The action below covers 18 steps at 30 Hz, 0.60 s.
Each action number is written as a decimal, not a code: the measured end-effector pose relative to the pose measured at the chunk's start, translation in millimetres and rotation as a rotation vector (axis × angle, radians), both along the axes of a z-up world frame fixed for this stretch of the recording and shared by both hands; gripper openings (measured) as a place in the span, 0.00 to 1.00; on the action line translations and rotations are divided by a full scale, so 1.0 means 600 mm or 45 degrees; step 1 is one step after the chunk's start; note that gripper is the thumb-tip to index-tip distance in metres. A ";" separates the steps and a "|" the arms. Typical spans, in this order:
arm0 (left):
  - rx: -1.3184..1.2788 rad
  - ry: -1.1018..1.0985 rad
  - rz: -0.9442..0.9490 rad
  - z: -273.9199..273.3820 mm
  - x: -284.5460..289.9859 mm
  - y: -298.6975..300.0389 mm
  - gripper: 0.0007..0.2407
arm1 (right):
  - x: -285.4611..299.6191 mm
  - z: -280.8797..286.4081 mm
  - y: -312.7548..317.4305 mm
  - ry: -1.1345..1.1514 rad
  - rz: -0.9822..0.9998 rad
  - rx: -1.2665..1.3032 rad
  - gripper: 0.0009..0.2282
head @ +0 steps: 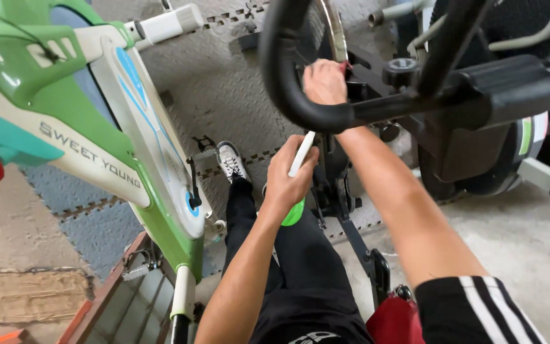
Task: Cleaning and wiping down various pieces of gym equipment using a cloth and spray bottle.
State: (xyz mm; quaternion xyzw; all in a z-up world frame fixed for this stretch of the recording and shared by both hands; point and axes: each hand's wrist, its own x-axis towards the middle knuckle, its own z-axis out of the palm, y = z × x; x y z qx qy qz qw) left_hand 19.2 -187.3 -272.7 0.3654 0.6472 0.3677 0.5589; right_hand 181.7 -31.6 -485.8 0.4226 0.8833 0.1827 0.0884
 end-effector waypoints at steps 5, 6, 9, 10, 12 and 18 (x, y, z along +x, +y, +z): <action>0.150 -0.017 0.096 -0.011 -0.029 0.013 0.09 | 0.005 0.168 -0.027 0.256 0.119 -0.142 0.09; 0.213 -0.040 0.115 -0.017 -0.038 0.019 0.09 | 0.004 0.188 -0.032 0.292 0.098 -0.114 0.11; 0.157 -0.073 0.083 -0.039 -0.064 0.030 0.09 | 0.018 0.184 -0.031 0.104 -0.015 -0.168 0.10; 0.153 -0.078 0.071 -0.049 -0.074 0.031 0.09 | 0.020 0.173 -0.034 0.100 -0.028 -0.171 0.10; 0.161 -0.133 0.056 -0.073 -0.093 0.032 0.09 | 0.024 0.148 -0.041 0.298 -0.020 -0.132 0.15; 0.091 -0.129 -0.006 -0.129 -0.151 0.046 0.11 | -0.056 0.202 -0.032 0.240 -0.078 -0.253 0.20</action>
